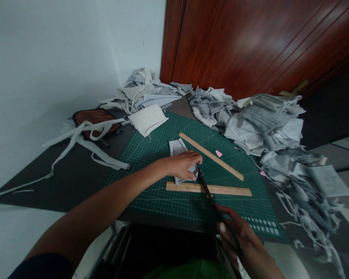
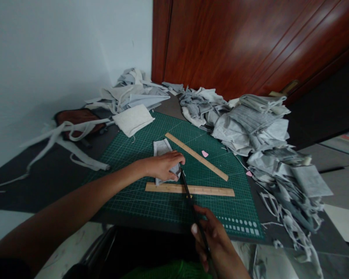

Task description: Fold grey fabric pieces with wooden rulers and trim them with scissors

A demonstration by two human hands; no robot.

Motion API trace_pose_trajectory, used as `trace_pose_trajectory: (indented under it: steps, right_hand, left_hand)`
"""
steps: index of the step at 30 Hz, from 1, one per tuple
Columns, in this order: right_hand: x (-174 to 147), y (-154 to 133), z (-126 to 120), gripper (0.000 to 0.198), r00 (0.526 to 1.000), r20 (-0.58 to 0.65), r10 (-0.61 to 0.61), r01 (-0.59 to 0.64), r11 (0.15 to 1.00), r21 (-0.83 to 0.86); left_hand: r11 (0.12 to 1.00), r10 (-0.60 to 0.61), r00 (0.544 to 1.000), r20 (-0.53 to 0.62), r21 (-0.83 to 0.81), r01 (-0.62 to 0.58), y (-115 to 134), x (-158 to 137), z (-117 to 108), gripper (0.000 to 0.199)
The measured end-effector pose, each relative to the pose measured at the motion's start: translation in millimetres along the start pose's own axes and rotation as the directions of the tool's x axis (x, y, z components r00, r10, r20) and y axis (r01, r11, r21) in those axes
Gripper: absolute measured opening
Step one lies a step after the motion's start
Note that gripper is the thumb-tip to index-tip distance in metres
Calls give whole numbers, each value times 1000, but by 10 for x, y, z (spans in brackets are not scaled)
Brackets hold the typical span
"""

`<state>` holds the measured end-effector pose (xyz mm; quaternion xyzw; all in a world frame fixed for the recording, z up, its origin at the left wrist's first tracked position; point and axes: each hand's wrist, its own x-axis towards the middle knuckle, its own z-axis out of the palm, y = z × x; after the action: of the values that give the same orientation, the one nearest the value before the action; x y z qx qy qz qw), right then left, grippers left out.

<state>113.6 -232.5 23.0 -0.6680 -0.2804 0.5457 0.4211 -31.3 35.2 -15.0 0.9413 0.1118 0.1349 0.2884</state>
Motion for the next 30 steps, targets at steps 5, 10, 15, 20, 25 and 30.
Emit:
trace_pose_trajectory:
  steps: [5, 10, 15, 20, 25, 30]
  right_hand:
    - [-7, 41, -3, 73, 1000, 14, 14, -14, 999, 44]
    - [-8, 61, -18, 73, 1000, 11, 22, -22, 998, 53]
    - [-12, 70, -26, 70, 1000, 12, 12, -12, 999, 41]
    - [-30, 47, -3, 68, 1000, -6, 22, -22, 999, 23]
    - [-55, 36, 30, 69, 1000, -11, 9, -9, 1000, 29]
    - [-56, 60, 20, 72, 1000, 22, -8, 8, 1000, 7]
  left_hand:
    - [1000, -18, 1000, -19, 13, 18, 31, -2, -17, 44]
    - [992, 26, 999, -22, 120, -24, 27, 9, -71, 41]
    - [992, 21, 1000, -17, 128, -18, 14, 5, -96, 36]
    - [992, 20, 1000, -17, 125, -17, 26, -3, -97, 38]
    - [991, 34, 999, -27, 131, -31, 18, -4, -95, 34]
    - [991, 20, 1000, -9, 130, -19, 12, -1, -98, 37]
